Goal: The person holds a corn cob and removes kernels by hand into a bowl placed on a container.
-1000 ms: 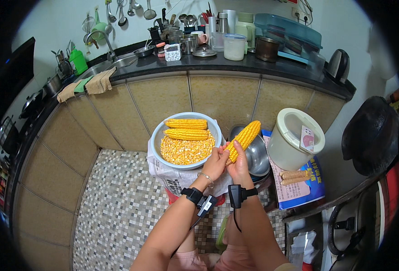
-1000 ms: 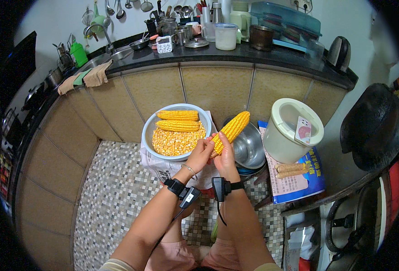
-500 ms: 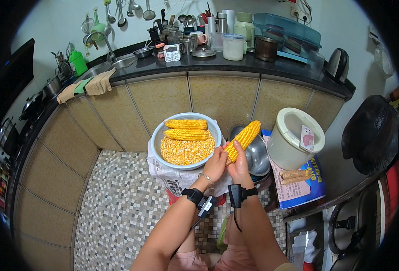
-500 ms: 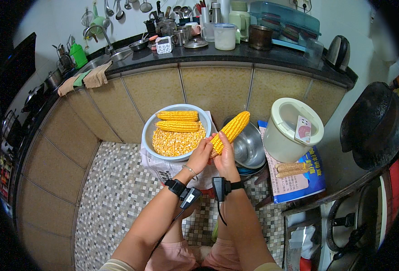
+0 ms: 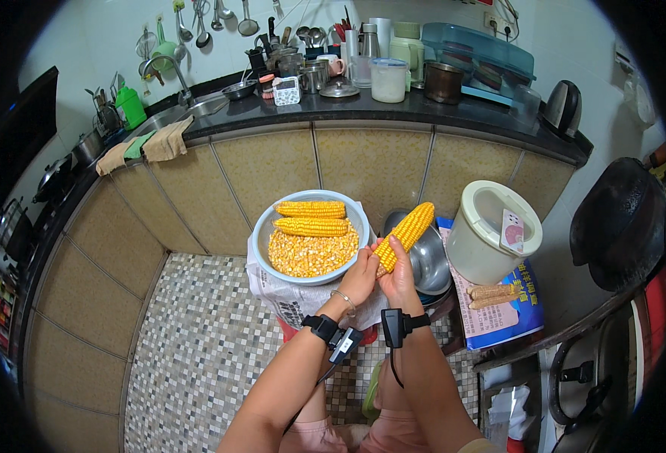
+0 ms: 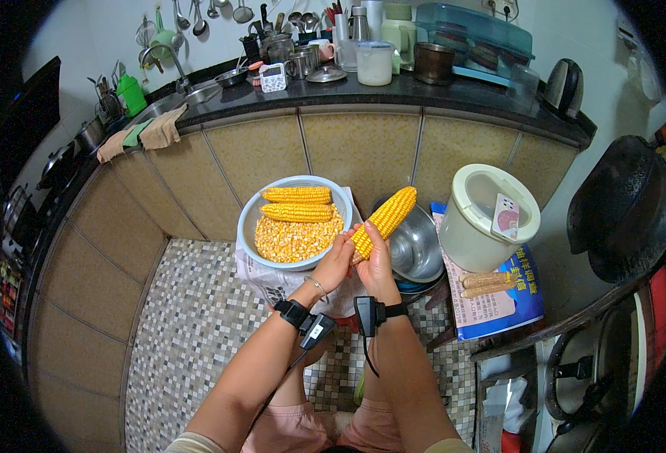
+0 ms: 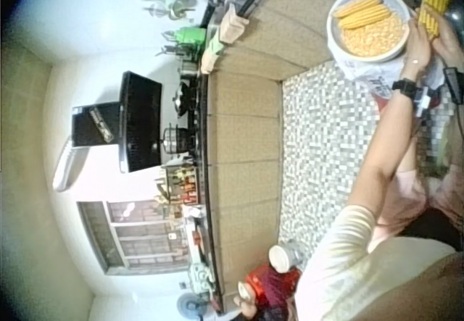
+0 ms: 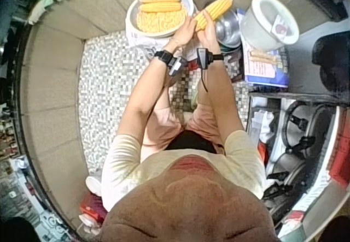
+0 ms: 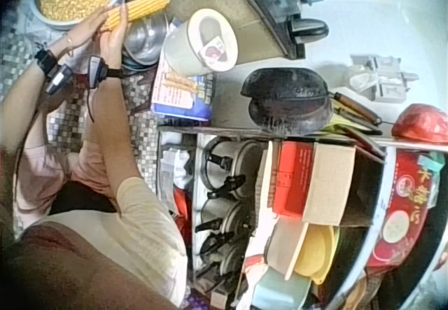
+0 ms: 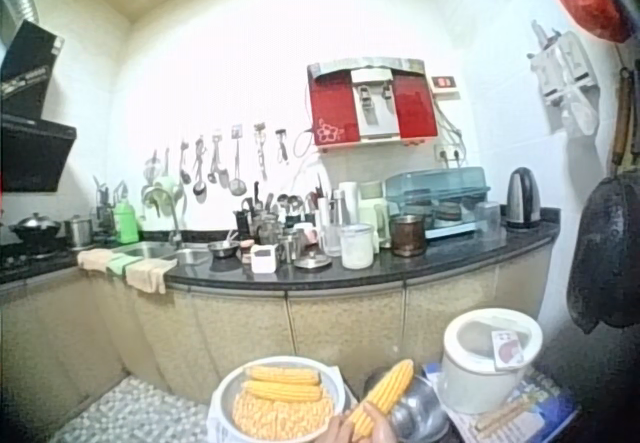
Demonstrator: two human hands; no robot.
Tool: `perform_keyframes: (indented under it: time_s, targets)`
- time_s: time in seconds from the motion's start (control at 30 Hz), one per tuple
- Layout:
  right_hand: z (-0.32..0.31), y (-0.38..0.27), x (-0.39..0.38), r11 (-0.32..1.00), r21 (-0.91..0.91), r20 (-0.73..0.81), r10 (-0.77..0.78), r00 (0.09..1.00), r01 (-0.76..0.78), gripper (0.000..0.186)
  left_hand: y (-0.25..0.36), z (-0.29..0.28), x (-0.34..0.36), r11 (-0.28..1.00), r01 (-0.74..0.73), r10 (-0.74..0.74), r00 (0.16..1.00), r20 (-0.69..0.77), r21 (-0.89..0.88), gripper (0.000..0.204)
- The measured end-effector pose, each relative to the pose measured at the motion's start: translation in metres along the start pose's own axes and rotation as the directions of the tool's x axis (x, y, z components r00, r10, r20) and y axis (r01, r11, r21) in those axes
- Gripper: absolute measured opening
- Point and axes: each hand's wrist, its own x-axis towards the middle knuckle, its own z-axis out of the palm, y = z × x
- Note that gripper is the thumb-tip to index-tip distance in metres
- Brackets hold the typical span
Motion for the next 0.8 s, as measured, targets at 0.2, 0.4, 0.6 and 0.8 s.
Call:
perform_keyframes:
  time_s: [0.2, 0.4, 0.6, 0.8]
  targets:
    - [0.001, -0.001, -0.002, 1.0, -0.018, -0.003, 0.0, 1.0, 0.0, 0.021, 0.018, -0.002, -0.006, 0.997, 0.077, -0.076, 0.997, 0.032, -0.03, 0.043]
    - [-0.001, 0.001, -0.001, 0.999, -0.029, -0.001, -0.021, 1.0, 0.021, 0.022, 0.021, -0.003, -0.008, 0.996, 0.068, -0.067, 0.997, 0.028, -0.057, 0.044]
    - [0.001, 0.001, -0.002, 1.0, -0.022, 0.009, -0.004, 1.0, 0.004, 0.022, 0.013, -0.002, -0.006, 0.994, 0.061, -0.059, 0.998, 0.023, -0.094, 0.043]
    - [-0.005, 0.001, 0.001, 0.998, -0.057, 0.022, -0.037, 0.999, 0.038, 0.022, 0.019, -0.003, -0.006, 0.983, 0.127, -0.115, 0.989, 0.096, -0.13, 0.044]
